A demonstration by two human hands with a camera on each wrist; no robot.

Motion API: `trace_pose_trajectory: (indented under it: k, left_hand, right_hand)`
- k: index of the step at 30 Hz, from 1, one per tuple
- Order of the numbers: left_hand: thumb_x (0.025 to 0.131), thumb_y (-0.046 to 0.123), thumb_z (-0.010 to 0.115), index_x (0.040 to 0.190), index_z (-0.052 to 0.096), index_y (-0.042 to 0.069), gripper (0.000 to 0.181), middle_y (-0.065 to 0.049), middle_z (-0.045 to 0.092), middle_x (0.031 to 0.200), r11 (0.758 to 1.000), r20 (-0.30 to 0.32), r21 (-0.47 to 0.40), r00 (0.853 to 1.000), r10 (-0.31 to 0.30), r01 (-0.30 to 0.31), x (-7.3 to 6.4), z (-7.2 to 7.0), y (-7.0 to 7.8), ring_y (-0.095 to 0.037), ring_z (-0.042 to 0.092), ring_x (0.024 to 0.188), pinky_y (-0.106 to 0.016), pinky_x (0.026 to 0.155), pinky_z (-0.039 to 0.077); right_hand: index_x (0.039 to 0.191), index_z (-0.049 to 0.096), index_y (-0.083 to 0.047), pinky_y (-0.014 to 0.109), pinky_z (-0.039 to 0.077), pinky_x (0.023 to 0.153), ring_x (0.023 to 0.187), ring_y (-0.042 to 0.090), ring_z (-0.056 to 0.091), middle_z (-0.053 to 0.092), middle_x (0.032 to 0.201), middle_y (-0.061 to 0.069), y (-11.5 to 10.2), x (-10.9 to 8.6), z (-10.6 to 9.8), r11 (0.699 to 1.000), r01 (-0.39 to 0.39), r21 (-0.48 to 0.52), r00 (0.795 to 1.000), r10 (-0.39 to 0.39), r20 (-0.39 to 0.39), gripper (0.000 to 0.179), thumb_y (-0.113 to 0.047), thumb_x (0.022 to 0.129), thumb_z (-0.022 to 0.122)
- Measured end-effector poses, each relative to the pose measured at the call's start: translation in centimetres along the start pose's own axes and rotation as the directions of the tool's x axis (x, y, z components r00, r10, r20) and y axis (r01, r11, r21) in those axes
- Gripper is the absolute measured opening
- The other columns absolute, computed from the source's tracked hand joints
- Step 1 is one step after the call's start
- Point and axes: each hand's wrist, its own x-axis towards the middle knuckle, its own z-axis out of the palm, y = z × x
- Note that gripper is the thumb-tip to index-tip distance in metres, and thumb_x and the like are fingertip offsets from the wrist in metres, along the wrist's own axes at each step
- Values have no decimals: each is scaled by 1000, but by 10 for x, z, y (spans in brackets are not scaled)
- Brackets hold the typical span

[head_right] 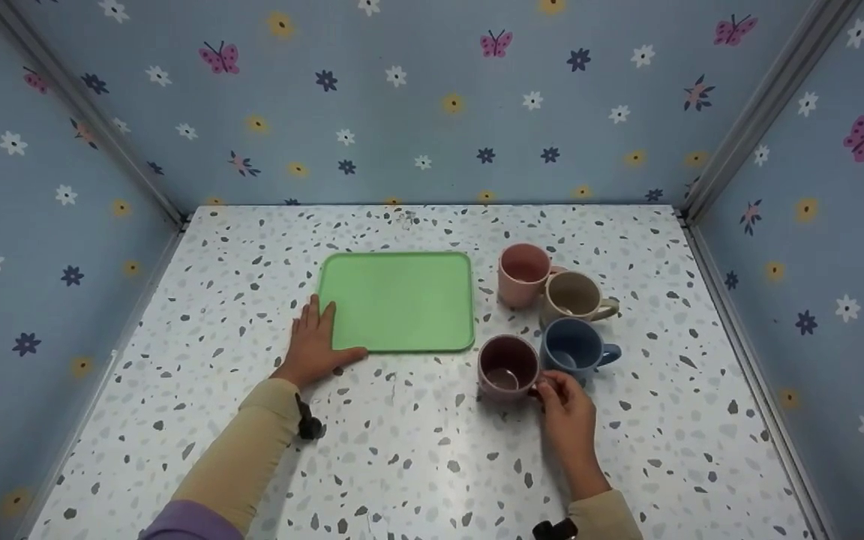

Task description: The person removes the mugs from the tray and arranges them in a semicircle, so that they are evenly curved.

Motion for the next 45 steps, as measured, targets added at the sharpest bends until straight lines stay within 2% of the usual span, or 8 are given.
trace_pose_trajectory:
  k: [8, 16, 25, 32, 36, 40, 43, 45]
  left_hand:
    - [71, 89, 60, 163, 11, 8, 133, -21, -10, 168, 1000, -32, 3, 999, 17, -17, 0, 8, 0, -41, -7, 154, -55, 124, -1]
    - [69, 92, 57, 163, 8, 9, 134, -19, -13, 168, 1000, -19, 15, 1000, 18, -18, 1, 10, 3, -38, -9, 154, -52, 124, -5]
    - [71, 90, 58, 163, 9, 8, 133, -20, -12, 168, 999, -20, 22, 1000, 24, -24, -1, 7, 5, -40, -7, 154, -54, 124, -2]
    - [71, 90, 58, 163, 7, 9, 133, -19, -14, 168, 1000, -4, 24, 1000, 12, -11, -2, 7, 3, -38, -9, 154, -52, 124, -4]
    - [70, 90, 59, 163, 7, 9, 134, -20, -13, 168, 1000, -14, 18, 1000, 15, -15, -1, 8, 4, -38, -8, 154, -53, 124, -3]
    - [71, 89, 60, 163, 7, 8, 133, -20, -12, 168, 1000, -17, -9, 999, 29, -30, 0, 9, 5, -38, -8, 154, -53, 124, -3]
    - [76, 86, 58, 164, 8, 9, 126, -21, -10, 168, 999, -11, -24, 1000, 29, -30, 2, 8, 4, -38, -7, 154, -54, 124, -3]
    - [81, 83, 55, 164, 9, 10, 120, -21, -8, 168, 999, 2, -23, 1000, 23, -23, 2, 5, 4, -39, -5, 154, -57, 123, -3]
  right_hand:
    - [120, 61, 11, 28, 58, 87, 96, 5, 70, 66, 116, 25, 1, -5, -12, 998, 44, 41, 999, -43, -16, 25, -8, 103, 58]
    - [121, 59, 11, 28, 57, 90, 99, 4, 70, 71, 109, 4, 2, -8, -21, 997, -6, 79, 999, 9, -43, 25, -5, 102, 59]
    - [121, 59, 9, 25, 56, 90, 99, 4, 69, 71, 107, 1, 2, -9, -21, 993, -35, 110, 998, 41, -55, 26, -7, 100, 62]
    - [119, 59, 15, 26, 57, 87, 97, 8, 70, 71, 103, 4, 5, -10, -22, 980, 40, 194, 997, -27, -69, 27, -1, 97, 65]
    - [118, 61, 13, 21, 57, 85, 95, 3, 69, 69, 101, 0, 4, -11, -24, 991, 73, 111, 991, -59, -123, 28, -3, 96, 68]
    - [116, 65, 6, 11, 52, 83, 94, -5, 63, 67, 105, 2, 4, -14, -29, 985, 114, -126, 957, -143, -252, 27, -13, 97, 69]
    - [110, 66, 4, 10, 46, 80, 89, -5, 56, 66, 101, 4, 0, -17, -31, 955, 136, -264, 897, -232, -377, 23, -17, 100, 65]
    - [107, 65, 5, 14, 43, 79, 86, -1, 55, 65, 97, 3, -8, -15, -30, 942, 178, -284, 850, -293, -439, 21, -16, 101, 62]
